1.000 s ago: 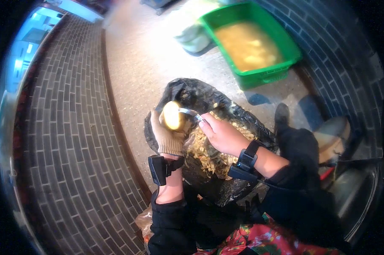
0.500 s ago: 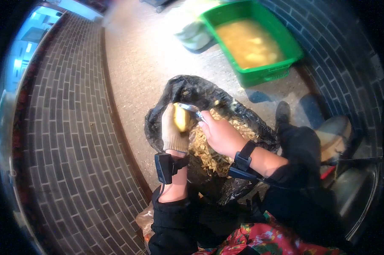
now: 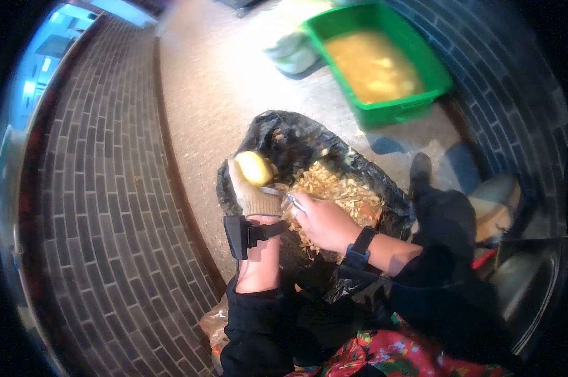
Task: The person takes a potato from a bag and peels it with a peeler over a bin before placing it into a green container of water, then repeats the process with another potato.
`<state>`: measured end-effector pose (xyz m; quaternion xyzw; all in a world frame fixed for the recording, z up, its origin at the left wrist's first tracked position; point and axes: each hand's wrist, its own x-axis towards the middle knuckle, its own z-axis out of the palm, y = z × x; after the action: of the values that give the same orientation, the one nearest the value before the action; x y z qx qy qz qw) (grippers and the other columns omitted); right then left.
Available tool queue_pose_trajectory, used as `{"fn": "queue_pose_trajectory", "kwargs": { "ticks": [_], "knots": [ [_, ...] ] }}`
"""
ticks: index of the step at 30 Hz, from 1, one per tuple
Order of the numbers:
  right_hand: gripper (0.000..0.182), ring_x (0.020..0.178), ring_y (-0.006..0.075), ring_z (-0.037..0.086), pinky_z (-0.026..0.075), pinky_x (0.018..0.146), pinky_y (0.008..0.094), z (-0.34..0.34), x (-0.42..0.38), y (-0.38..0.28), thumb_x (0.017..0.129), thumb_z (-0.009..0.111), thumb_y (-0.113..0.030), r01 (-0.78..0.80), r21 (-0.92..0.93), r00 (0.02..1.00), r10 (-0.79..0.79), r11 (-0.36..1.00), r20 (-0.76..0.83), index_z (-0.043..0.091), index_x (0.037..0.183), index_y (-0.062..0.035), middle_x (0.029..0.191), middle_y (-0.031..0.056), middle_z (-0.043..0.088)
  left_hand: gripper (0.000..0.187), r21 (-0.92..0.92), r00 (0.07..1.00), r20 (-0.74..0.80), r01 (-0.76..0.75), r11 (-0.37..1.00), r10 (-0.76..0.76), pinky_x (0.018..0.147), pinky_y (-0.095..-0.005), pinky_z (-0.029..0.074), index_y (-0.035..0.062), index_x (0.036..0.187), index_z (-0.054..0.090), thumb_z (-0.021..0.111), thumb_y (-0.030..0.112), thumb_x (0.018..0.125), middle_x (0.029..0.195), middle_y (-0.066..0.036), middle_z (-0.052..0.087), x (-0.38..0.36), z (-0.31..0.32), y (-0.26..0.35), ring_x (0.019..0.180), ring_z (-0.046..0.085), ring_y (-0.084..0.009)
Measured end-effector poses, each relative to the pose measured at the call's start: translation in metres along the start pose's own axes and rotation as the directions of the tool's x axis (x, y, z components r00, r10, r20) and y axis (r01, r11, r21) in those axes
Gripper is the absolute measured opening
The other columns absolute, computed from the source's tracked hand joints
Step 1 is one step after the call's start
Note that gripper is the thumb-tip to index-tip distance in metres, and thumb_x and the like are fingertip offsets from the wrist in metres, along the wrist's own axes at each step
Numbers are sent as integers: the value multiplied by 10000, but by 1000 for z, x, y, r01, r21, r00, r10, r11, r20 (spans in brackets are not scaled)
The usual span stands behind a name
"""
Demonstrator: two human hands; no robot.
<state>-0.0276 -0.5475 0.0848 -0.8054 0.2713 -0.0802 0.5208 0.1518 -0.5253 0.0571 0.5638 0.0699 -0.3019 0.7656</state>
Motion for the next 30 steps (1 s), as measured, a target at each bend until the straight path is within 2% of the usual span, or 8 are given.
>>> {"fn": "queue_pose_trajectory", "kwargs": {
  "ticks": [2,3,10,11,14,17,27,30],
  "knots": [
    [212,613,382,624,476,560,499,-17,5,-2,978,444,-218,-17,61,1000,17,998,-6,447,1115,-55,653,186,605,535,-76,981,126,161,984,-151,568,-393,509,127,978,614,452,630,894,831,-76,641,-13,9,15,670,625,-277],
    [222,625,411,611,466,571,510,-20,8,1,971,467,-236,-21,84,996,28,996,-83,459,1125,-77,680,203,608,494,-114,970,222,122,986,-94,589,-385,517,126,1008,614,461,586,912,857,-71,656,-10,11,16,696,634,-263],
    [259,650,440,601,465,599,533,-46,21,11,965,486,-263,59,8,957,-54,998,-285,480,1133,-64,661,237,595,431,-27,913,296,302,953,-281,507,-291,476,148,1048,604,472,541,930,915,-48,660,-39,29,10,746,636,-197],
    [270,657,444,601,468,602,533,-47,19,11,966,484,-262,60,-2,962,-58,998,-266,476,1131,-48,677,243,600,322,-120,878,387,352,928,-282,696,-363,582,89,1052,593,616,378,913,905,-66,666,-40,26,11,809,667,-205],
    [275,657,445,601,472,602,530,-45,16,8,967,479,-249,25,-11,978,-27,1000,-209,470,1134,-31,674,242,602,316,0,872,393,317,949,-291,619,-313,578,92,1027,596,634,378,898,889,-59,663,-39,19,12,768,668,-194],
    [282,660,444,604,472,608,527,-36,14,10,968,474,-226,19,-6,988,-19,1000,-154,457,1134,2,678,240,607,304,-32,898,328,322,946,-294,553,-275,560,99,993,599,656,376,880,874,-49,658,-35,19,8,730,664,-182],
    [354,637,438,598,451,580,523,-13,9,11,964,490,-189,-28,4,996,28,1000,-88,397,1229,26,669,253,592,297,-121,950,214,257,959,-228,603,-328,544,117,960,601,664,388,857,871,-30,649,-18,0,-15,713,641,-199],
    [352,638,431,605,459,582,519,-4,-3,0,959,485,-170,-57,-17,998,57,998,12,393,1243,17,674,245,600,329,-149,944,171,306,940,-281,589,-344,535,116,954,596,647,427,861,847,-41,640,-10,-7,-11,687,631,-211]
  ]
}}
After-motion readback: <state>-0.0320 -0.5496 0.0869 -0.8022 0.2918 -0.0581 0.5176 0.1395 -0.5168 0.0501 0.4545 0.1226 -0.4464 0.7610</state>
